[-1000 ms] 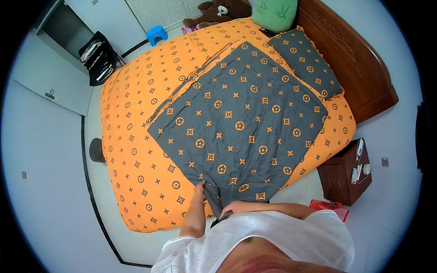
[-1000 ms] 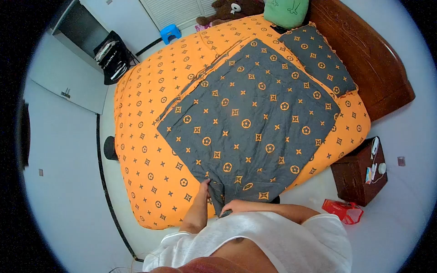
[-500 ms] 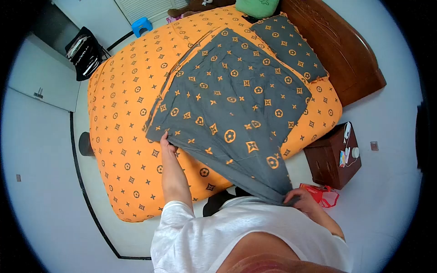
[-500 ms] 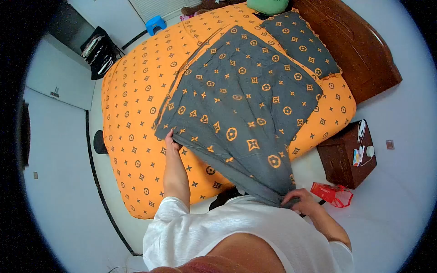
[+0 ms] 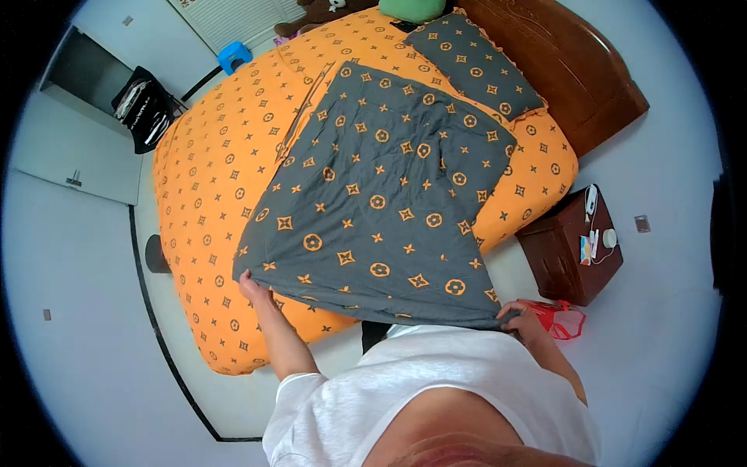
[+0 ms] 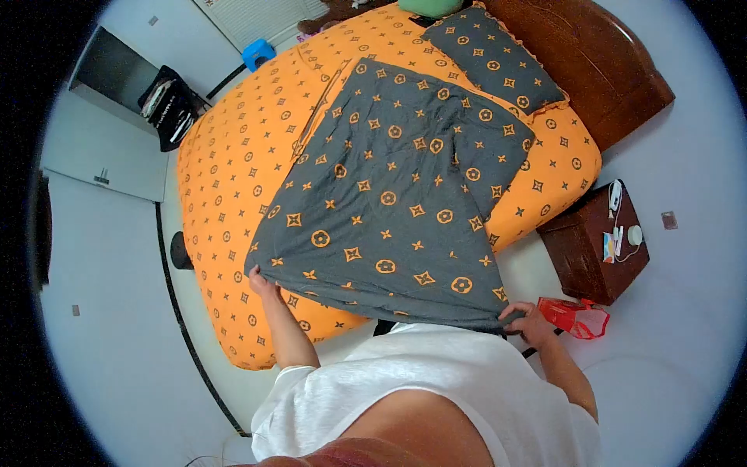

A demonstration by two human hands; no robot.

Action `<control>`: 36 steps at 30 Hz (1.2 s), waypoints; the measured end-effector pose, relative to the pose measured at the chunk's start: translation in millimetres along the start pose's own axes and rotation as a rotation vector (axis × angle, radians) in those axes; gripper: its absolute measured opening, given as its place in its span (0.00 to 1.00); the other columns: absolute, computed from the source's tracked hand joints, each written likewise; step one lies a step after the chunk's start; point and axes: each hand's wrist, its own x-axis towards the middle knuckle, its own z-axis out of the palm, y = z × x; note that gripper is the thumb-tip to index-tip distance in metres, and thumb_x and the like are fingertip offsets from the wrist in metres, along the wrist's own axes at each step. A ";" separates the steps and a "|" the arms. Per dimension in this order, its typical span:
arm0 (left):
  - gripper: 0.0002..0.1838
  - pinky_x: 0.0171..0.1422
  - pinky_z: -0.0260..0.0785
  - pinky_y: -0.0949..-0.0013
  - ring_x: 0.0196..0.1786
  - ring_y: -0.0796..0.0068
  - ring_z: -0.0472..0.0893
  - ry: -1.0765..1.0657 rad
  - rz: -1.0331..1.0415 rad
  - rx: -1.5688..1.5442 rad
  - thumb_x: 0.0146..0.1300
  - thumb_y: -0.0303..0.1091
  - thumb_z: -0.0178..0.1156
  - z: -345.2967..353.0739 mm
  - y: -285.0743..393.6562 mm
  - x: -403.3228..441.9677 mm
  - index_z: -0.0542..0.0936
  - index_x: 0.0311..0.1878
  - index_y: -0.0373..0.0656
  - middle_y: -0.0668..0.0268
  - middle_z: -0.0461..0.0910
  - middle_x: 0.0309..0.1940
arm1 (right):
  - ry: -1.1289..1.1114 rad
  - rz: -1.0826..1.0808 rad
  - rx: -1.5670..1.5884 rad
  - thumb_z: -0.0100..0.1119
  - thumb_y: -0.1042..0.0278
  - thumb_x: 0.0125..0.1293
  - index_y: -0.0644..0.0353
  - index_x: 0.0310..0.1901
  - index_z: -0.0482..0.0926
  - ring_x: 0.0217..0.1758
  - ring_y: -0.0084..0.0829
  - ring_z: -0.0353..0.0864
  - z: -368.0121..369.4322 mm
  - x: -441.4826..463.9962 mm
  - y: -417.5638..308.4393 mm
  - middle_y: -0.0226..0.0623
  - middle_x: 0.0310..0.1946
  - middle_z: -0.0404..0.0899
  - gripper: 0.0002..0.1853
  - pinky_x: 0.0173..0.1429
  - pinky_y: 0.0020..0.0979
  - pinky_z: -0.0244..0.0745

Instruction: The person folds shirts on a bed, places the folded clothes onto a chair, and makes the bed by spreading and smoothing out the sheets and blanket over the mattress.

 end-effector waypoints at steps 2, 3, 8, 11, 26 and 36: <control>0.18 0.50 0.63 0.55 0.47 0.58 0.71 0.029 0.078 0.216 0.56 0.33 0.41 9.0 25.5 -29.9 0.66 0.48 0.34 0.56 0.67 0.49 | -0.074 -0.050 0.059 0.53 0.79 0.32 0.62 0.24 0.75 0.21 0.20 0.67 -0.6 6.4 -14.4 0.27 0.21 0.70 0.11 0.25 0.17 0.62; 0.19 0.50 0.63 0.56 0.48 0.59 0.70 0.056 0.145 0.427 0.58 0.36 0.41 10.3 34.8 -41.7 0.65 0.50 0.36 0.56 0.67 0.50 | -0.083 -0.150 -0.016 0.54 0.79 0.32 0.62 0.24 0.75 0.21 0.20 0.67 -1.5 10.5 -20.1 0.27 0.22 0.70 0.11 0.26 0.17 0.62; 0.24 0.53 0.57 0.61 0.55 0.65 0.64 -0.181 0.431 0.809 0.58 0.43 0.43 -19.8 19.7 2.0 0.61 0.57 0.43 0.59 0.63 0.54 | -0.139 -0.182 -0.082 0.56 0.78 0.33 0.63 0.25 0.74 0.30 0.21 0.68 6.3 32.1 -27.0 0.28 0.25 0.70 0.11 0.33 0.20 0.63; 0.31 0.52 0.57 0.66 0.53 0.67 0.65 -0.186 0.182 0.935 0.53 0.46 0.49 44.4 -1.2 -43.3 0.59 0.58 0.40 0.60 0.62 0.54 | -0.232 -0.221 -0.222 0.56 0.79 0.36 0.63 0.27 0.74 0.31 0.22 0.69 27.8 34.5 -40.8 0.30 0.26 0.71 0.10 0.35 0.21 0.64; 0.19 0.46 0.65 0.55 0.46 0.53 0.71 0.379 -0.250 1.126 0.57 0.41 0.43 -76.2 -126.1 -12.0 0.72 0.44 0.37 0.50 0.69 0.45 | -0.124 -0.196 -0.432 0.50 0.79 0.35 0.64 0.24 0.73 0.24 0.19 0.71 25.1 4.2 -43.7 0.29 0.20 0.72 0.09 0.30 0.19 0.65; 0.17 0.41 0.64 0.58 0.37 0.54 0.73 -0.117 0.650 1.271 0.59 0.42 0.42 61.3 -86.2 -22.0 0.74 0.34 0.39 0.54 0.74 0.29 | -0.111 -0.153 -0.259 0.53 0.76 0.44 0.63 0.34 0.73 0.32 0.20 0.70 3.9 21.7 -11.8 0.31 0.28 0.73 0.12 0.37 0.21 0.65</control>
